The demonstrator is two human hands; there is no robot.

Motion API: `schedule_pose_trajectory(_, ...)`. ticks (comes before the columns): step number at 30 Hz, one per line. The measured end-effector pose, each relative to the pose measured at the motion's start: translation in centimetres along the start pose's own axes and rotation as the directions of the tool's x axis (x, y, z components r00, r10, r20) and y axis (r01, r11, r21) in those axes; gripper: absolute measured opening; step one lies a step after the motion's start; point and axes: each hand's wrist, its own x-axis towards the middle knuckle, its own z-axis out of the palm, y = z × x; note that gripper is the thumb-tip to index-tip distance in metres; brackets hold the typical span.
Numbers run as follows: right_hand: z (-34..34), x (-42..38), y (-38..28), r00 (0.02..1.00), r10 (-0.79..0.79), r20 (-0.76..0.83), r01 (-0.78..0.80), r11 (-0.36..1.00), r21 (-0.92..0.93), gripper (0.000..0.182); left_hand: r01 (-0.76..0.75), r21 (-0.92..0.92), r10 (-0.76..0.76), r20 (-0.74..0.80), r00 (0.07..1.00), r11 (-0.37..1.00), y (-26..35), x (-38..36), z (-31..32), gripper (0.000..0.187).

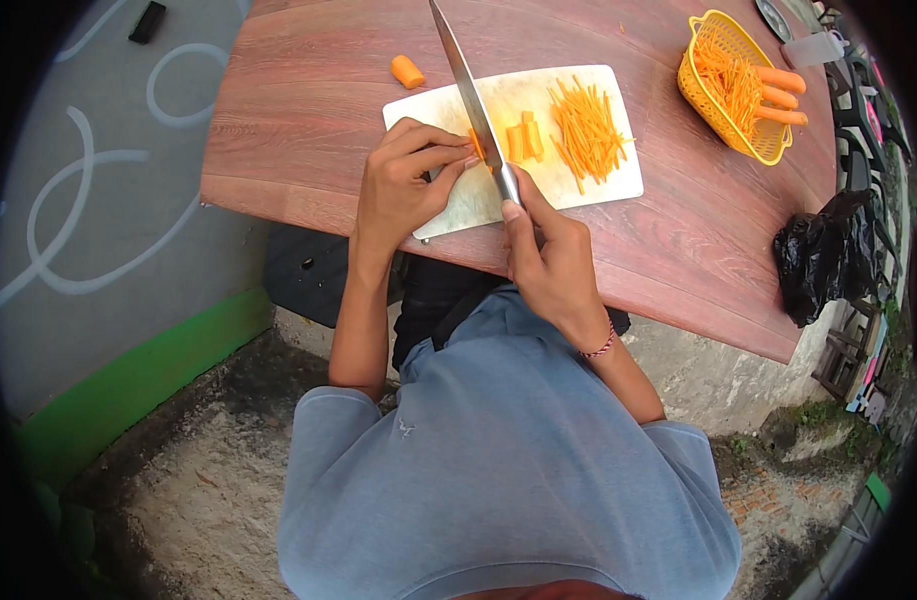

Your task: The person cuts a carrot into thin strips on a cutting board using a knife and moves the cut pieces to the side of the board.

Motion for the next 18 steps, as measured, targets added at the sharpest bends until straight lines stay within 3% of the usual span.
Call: schedule_pose_trajectory(18,-0.06,0.08,-0.92,0.998,-0.067,-0.01,0.065,0.993,-0.096,0.042,0.046,-0.022,-0.045,0.023,0.999,0.999,-0.09,-0.02,-0.07,0.019)
